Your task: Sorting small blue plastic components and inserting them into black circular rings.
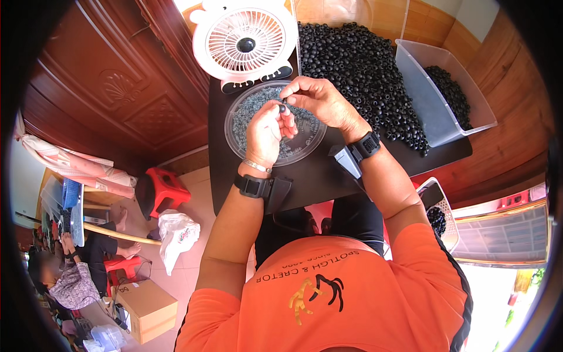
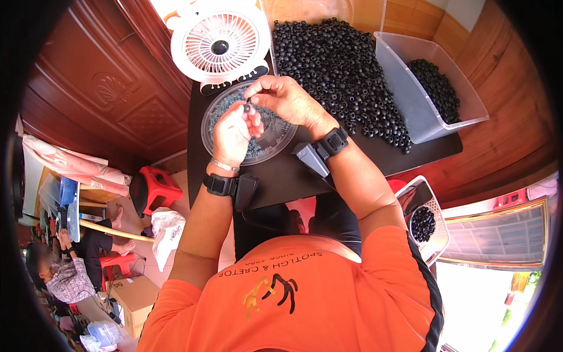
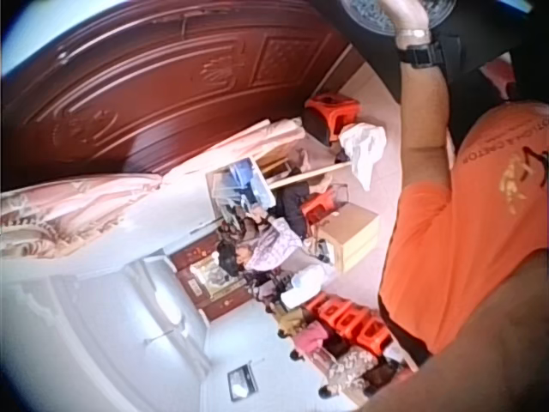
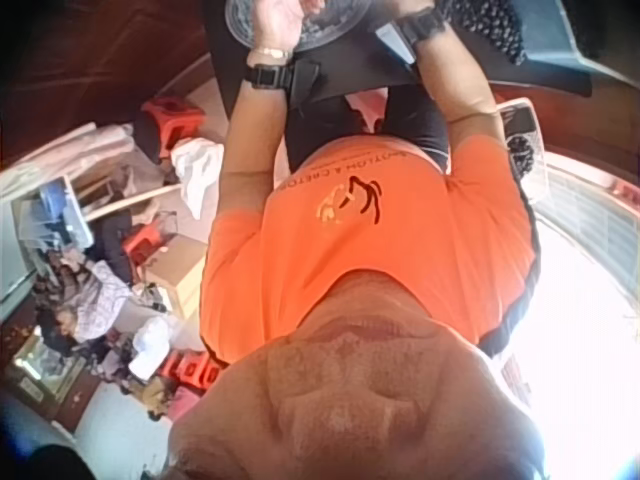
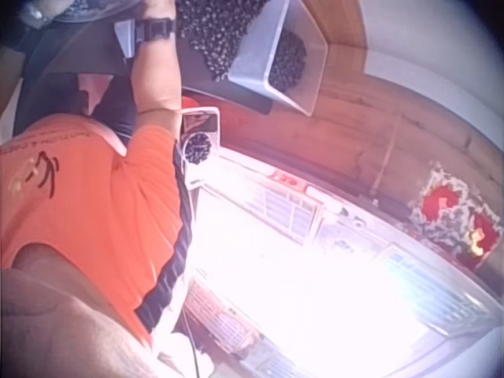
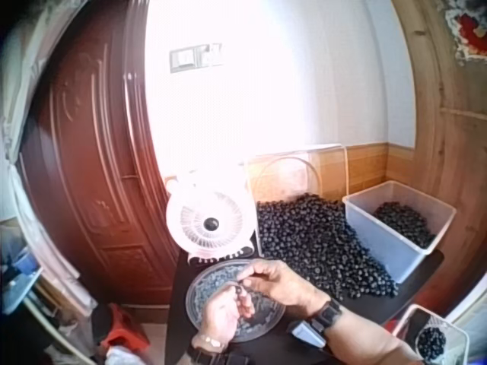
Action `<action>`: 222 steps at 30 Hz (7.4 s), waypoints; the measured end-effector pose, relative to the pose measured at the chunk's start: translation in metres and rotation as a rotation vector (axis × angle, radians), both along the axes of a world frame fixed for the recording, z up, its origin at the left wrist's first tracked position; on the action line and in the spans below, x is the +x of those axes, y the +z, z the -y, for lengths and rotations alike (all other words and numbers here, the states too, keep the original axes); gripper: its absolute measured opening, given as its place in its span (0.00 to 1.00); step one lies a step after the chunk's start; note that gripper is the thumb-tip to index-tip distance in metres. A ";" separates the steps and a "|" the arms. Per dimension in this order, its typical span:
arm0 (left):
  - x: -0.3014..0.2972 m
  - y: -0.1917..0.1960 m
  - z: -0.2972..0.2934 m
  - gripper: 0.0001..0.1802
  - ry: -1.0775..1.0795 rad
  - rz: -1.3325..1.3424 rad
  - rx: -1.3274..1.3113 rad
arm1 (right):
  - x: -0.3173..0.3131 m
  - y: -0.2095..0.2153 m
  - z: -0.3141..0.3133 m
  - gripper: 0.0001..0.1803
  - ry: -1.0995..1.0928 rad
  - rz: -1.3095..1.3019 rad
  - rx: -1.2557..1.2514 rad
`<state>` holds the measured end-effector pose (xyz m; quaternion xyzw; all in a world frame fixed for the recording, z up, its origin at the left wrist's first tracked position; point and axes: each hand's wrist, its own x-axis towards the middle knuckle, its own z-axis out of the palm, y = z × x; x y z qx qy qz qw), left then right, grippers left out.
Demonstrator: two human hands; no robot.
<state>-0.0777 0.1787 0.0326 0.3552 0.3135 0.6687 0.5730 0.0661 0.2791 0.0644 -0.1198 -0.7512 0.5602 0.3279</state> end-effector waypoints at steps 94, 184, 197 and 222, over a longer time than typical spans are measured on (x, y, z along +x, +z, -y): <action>-0.002 -0.010 -0.004 0.11 0.131 -0.177 -0.117 | 0.052 -0.016 -0.054 0.11 -0.273 0.824 0.509; -0.017 -0.003 -0.002 0.11 0.299 -0.099 -0.153 | 0.002 -0.022 0.009 0.05 -0.153 0.337 0.912; -0.017 -0.004 -0.003 0.10 0.296 -0.096 -0.141 | -0.008 -0.023 0.011 0.05 -0.195 0.410 0.785; -0.016 -0.003 -0.002 0.10 0.346 -0.048 -0.145 | -0.008 -0.030 0.021 0.08 0.030 0.419 0.788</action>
